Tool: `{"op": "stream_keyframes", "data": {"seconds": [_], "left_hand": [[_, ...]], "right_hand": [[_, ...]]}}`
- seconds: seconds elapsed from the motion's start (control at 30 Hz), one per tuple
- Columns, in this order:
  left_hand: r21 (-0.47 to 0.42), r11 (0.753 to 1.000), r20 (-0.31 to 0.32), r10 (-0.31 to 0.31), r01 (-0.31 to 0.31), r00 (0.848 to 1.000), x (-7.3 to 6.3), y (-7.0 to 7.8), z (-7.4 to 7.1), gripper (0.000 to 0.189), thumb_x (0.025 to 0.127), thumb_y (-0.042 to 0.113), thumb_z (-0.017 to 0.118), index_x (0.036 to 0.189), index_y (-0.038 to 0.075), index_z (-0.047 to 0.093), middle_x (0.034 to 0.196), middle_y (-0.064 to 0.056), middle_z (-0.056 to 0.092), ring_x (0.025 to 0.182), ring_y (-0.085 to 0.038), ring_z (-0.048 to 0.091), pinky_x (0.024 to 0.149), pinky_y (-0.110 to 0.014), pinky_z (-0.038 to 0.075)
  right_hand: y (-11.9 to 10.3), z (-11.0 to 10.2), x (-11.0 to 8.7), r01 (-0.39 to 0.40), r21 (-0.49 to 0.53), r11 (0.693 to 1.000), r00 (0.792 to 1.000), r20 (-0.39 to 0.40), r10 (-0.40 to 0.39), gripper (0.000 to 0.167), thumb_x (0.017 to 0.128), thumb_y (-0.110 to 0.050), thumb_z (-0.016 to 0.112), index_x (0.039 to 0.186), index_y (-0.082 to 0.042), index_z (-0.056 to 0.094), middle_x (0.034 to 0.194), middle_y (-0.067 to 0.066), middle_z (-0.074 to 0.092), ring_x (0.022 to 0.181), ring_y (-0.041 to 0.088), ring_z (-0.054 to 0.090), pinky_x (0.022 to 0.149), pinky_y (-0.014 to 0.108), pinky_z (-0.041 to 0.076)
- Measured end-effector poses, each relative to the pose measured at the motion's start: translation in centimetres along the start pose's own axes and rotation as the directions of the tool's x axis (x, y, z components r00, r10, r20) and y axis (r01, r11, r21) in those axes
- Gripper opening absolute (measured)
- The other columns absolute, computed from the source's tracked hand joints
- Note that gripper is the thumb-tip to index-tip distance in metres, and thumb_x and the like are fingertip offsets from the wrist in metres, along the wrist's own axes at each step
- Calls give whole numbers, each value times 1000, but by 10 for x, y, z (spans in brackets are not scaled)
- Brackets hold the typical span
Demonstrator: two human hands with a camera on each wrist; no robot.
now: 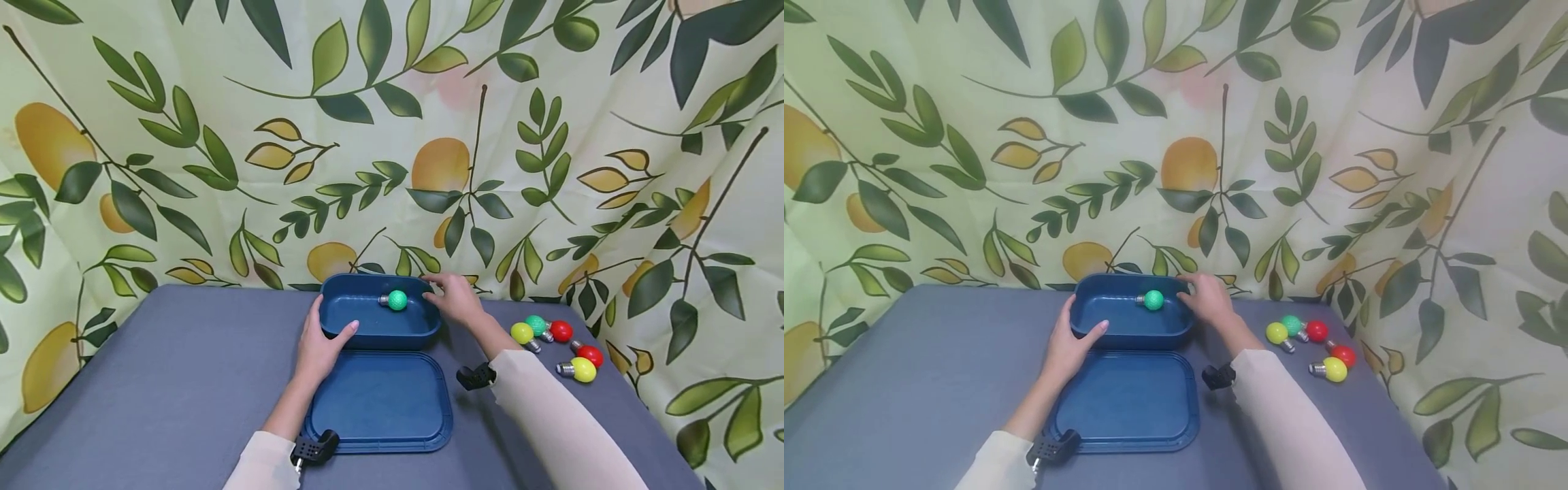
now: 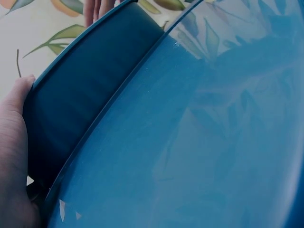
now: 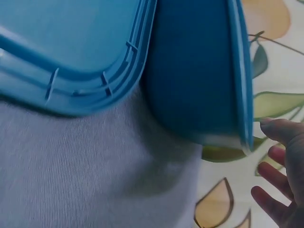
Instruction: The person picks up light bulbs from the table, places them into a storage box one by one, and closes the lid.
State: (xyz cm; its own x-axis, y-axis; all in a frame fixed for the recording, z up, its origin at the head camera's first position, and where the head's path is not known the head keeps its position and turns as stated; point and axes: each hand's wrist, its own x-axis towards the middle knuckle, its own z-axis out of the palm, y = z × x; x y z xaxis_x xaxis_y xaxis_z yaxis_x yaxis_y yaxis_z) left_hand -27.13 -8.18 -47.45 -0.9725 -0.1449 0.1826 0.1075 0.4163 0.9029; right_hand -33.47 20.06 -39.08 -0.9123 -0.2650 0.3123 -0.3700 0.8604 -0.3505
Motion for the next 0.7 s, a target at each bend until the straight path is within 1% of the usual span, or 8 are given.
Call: {"op": "stream_keyframes", "data": {"seconds": [0.17,0.33,0.4,0.5,0.6,0.7], "left_hand": [[4,1000,-1,-13,13,1000,-1,-4,-5,100,87,56,72,163,22,17,168,-16,22,155,-38,24,121,-64,25],[11,1000,-8,-27,27,1000,-3,-6,-10,99,88,55,72,163,21,16,168,-17,21,155,-39,24,121,-65,24],[17,999,-14,-29,29,999,-4,-6,-10,99,88,55,72,163,21,16,168,-17,22,154,-39,24,121,-65,25],[20,999,-14,-28,28,1000,-3,-4,-8,99,88,56,72,163,22,17,168,-15,22,154,-38,25,121,-64,25],[12,1000,0,-18,18,1000,-2,1,-5,100,87,58,72,163,22,17,168,-14,23,155,-37,25,121,-64,26],[-5,1000,11,-12,12,1000,-1,3,-3,100,87,59,72,163,23,17,168,-13,22,155,-37,25,121,-64,26]], "right_hand": [[-1,-13,-13,5,56,998,1000,-12,-4,45,93,-24,73,135,-8,65,134,16,67,118,37,67,94,54,55],[2,-26,-30,47,73,996,997,-61,-43,48,92,-25,75,135,-6,64,133,17,67,119,37,65,96,54,54],[4,-32,-39,53,92,994,996,-75,-46,49,92,-25,75,136,-6,64,133,19,67,119,37,65,95,55,54],[10,-40,-56,27,134,991,996,-93,-15,52,92,-25,75,137,-5,62,135,20,65,119,38,65,95,56,55],[15,-49,-74,-25,183,983,993,-108,46,54,92,-25,76,138,-3,60,136,22,63,119,40,63,96,58,55],[20,-56,-90,-71,203,977,988,-117,96,55,93,-25,75,140,-4,58,139,21,62,121,39,62,97,58,54]]}}
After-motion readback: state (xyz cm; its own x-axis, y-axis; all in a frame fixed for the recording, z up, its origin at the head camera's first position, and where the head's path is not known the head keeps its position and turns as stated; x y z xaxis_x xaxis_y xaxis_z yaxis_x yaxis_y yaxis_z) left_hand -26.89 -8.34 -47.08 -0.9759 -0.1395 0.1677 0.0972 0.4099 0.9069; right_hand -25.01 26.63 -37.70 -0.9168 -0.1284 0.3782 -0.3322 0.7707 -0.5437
